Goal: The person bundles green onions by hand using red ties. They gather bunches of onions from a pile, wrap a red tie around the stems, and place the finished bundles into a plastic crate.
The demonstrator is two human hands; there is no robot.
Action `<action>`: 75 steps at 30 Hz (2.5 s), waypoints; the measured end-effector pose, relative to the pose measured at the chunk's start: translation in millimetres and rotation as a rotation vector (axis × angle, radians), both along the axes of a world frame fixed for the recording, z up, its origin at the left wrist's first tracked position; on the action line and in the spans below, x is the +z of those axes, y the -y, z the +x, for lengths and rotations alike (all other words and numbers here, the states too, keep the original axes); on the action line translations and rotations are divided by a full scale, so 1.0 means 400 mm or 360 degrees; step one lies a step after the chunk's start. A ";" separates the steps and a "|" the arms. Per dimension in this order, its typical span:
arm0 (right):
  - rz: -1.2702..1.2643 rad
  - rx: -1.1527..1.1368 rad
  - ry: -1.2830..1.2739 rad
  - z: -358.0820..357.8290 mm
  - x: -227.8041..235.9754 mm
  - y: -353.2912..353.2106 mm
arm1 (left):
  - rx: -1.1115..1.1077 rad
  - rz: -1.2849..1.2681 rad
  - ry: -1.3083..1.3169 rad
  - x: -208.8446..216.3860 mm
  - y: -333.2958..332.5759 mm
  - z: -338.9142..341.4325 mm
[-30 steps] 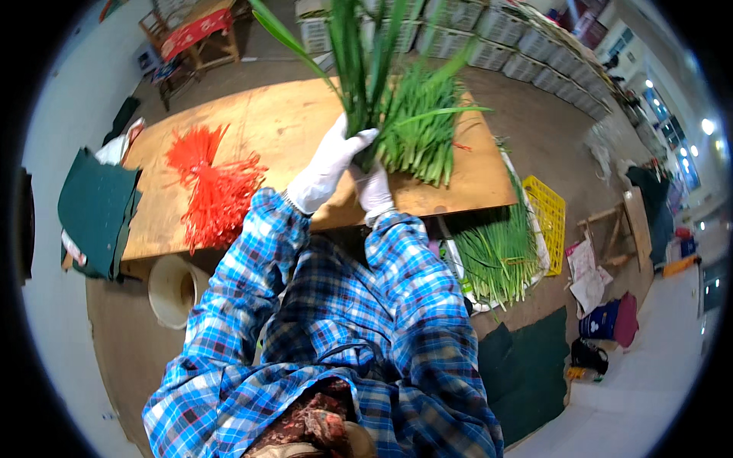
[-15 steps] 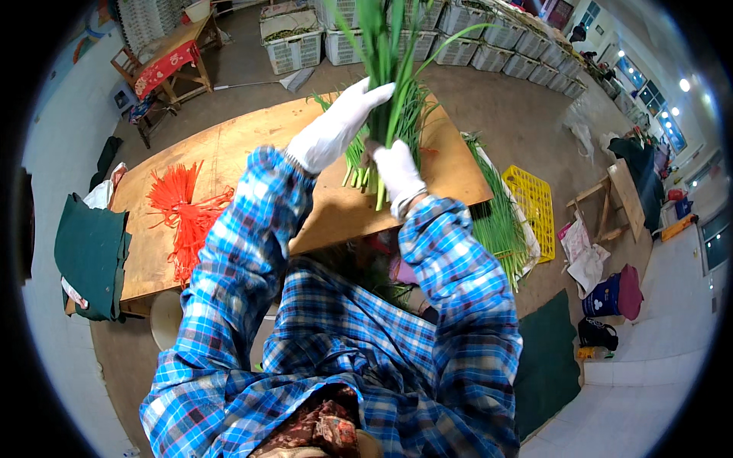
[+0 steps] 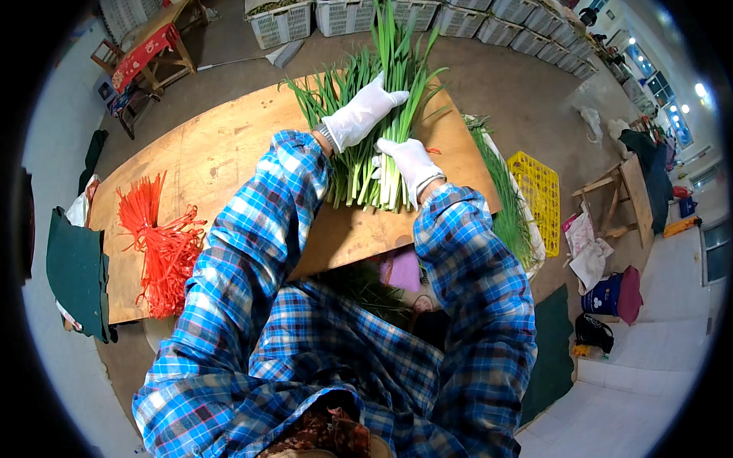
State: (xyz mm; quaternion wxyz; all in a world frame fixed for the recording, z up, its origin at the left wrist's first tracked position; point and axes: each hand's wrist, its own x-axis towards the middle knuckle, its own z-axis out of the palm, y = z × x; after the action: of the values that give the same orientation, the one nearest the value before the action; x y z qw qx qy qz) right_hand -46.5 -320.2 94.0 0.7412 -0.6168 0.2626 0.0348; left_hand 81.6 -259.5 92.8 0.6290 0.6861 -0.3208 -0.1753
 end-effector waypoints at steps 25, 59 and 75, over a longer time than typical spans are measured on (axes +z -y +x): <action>-0.0540 0.0289 -0.0296 -0.037 0.034 0.049 | 0.0384 0.1106 0.0855 -0.043 0.045 -0.073; -0.1236 -0.0116 -0.0841 -0.920 -0.628 0.781 | 0.0087 0.0555 0.0653 0.053 -0.024 -0.109; -0.1014 -0.0059 -0.0614 -0.842 -0.741 0.827 | -0.1051 0.0566 0.0411 -0.197 0.164 -0.756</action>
State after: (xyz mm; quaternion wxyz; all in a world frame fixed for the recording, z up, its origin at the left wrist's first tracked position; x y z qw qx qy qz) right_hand -383.2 -651.1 -202.4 0.4496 -0.7937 0.4062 0.0535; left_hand -220.8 -324.9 14.2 0.3646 0.6606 -0.5654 -0.3332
